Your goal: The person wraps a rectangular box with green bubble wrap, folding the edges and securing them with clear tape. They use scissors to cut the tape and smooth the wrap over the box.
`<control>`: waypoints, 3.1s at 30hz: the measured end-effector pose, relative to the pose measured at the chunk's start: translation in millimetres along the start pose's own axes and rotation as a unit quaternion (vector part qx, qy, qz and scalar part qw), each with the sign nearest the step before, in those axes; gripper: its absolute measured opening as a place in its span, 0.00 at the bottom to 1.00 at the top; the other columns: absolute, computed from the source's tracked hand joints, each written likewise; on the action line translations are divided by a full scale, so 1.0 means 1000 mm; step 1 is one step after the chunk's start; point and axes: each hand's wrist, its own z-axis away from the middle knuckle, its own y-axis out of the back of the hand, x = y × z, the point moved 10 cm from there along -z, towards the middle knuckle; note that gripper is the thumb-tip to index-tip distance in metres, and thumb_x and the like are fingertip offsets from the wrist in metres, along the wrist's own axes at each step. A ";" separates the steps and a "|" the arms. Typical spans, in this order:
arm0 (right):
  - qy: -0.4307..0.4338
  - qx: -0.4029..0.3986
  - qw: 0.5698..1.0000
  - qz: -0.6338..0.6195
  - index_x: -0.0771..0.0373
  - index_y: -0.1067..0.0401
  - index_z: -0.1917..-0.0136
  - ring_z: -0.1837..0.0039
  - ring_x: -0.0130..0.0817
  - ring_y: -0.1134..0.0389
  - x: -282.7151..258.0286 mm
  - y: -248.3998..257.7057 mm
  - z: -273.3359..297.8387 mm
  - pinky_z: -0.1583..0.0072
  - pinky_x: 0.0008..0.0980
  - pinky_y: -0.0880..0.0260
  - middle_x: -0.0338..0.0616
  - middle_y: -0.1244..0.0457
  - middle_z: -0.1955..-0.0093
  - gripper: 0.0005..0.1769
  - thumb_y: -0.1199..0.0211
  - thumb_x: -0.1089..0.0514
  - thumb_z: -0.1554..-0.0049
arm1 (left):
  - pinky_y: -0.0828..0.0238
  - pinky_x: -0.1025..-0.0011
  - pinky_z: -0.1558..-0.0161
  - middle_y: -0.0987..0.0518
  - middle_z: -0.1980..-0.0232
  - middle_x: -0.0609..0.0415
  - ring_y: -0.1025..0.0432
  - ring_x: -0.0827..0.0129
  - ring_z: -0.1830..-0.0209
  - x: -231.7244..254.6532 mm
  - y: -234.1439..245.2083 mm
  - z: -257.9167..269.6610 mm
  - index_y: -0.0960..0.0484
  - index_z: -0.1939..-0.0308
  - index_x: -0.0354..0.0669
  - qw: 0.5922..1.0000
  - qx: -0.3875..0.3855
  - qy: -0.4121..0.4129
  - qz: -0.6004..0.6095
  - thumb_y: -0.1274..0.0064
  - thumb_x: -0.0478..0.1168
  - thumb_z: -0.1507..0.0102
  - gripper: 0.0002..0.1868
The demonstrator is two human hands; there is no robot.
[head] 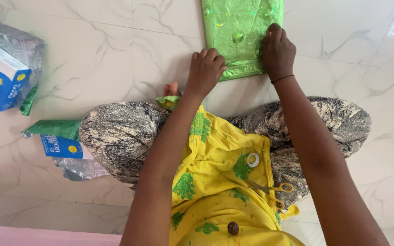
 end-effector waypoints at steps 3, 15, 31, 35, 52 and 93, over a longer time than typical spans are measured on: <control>0.018 0.066 0.997 -0.019 0.62 0.38 0.41 0.59 0.48 0.32 -0.009 0.025 -0.006 0.60 0.44 0.33 0.47 0.35 0.50 0.02 0.48 0.62 0.26 | 0.40 0.57 0.54 0.29 0.57 0.59 0.33 0.60 0.54 -0.020 0.000 -0.001 0.21 0.69 0.51 0.993 0.013 0.103 0.051 0.31 0.47 0.47 0.13; 0.138 -0.005 0.990 -0.026 0.63 0.33 0.46 0.57 0.38 0.30 -0.109 0.000 0.045 0.60 0.34 0.32 0.43 0.34 0.55 0.06 0.37 0.62 0.33 | 0.39 0.54 0.59 0.25 0.60 0.57 0.30 0.56 0.55 -0.042 -0.007 0.011 0.23 0.68 0.49 0.975 0.030 0.218 0.039 0.28 0.51 0.51 0.19; 0.069 -0.013 0.995 -0.074 0.62 0.31 0.48 0.59 0.45 0.31 -0.101 0.009 0.023 0.59 0.41 0.31 0.46 0.34 0.56 0.05 0.36 0.62 0.32 | 0.39 0.54 0.56 0.26 0.58 0.58 0.31 0.57 0.52 -0.046 -0.012 0.005 0.23 0.66 0.51 0.970 0.002 0.241 0.044 0.28 0.51 0.50 0.20; 0.115 -0.009 0.993 -0.025 0.61 0.31 0.49 0.58 0.45 0.31 -0.101 0.001 0.009 0.59 0.41 0.31 0.45 0.35 0.57 0.05 0.35 0.62 0.33 | 0.39 0.53 0.47 0.32 0.44 0.55 0.34 0.56 0.43 -0.020 0.002 0.008 0.24 0.53 0.53 0.986 0.049 0.156 0.032 0.34 0.42 0.46 0.19; -0.041 -0.012 0.983 -0.178 0.65 0.30 0.49 0.58 0.44 0.29 -0.086 0.010 0.003 0.56 0.40 0.29 0.51 0.33 0.56 0.05 0.34 0.65 0.33 | 0.39 0.61 0.38 0.34 0.25 0.63 0.39 0.63 0.29 0.000 -0.021 0.007 0.16 0.50 0.48 0.999 -0.023 -0.022 -0.017 0.50 0.35 0.37 0.14; 0.006 -0.134 0.966 -0.221 0.69 0.27 0.46 0.54 0.46 0.29 -0.073 0.018 0.001 0.52 0.38 0.28 0.53 0.33 0.51 0.06 0.33 0.63 0.33 | 0.36 0.63 0.38 0.31 0.29 0.62 0.36 0.65 0.34 0.002 -0.029 0.011 0.25 0.32 0.44 0.998 -0.013 -0.058 -0.011 0.51 0.35 0.35 0.26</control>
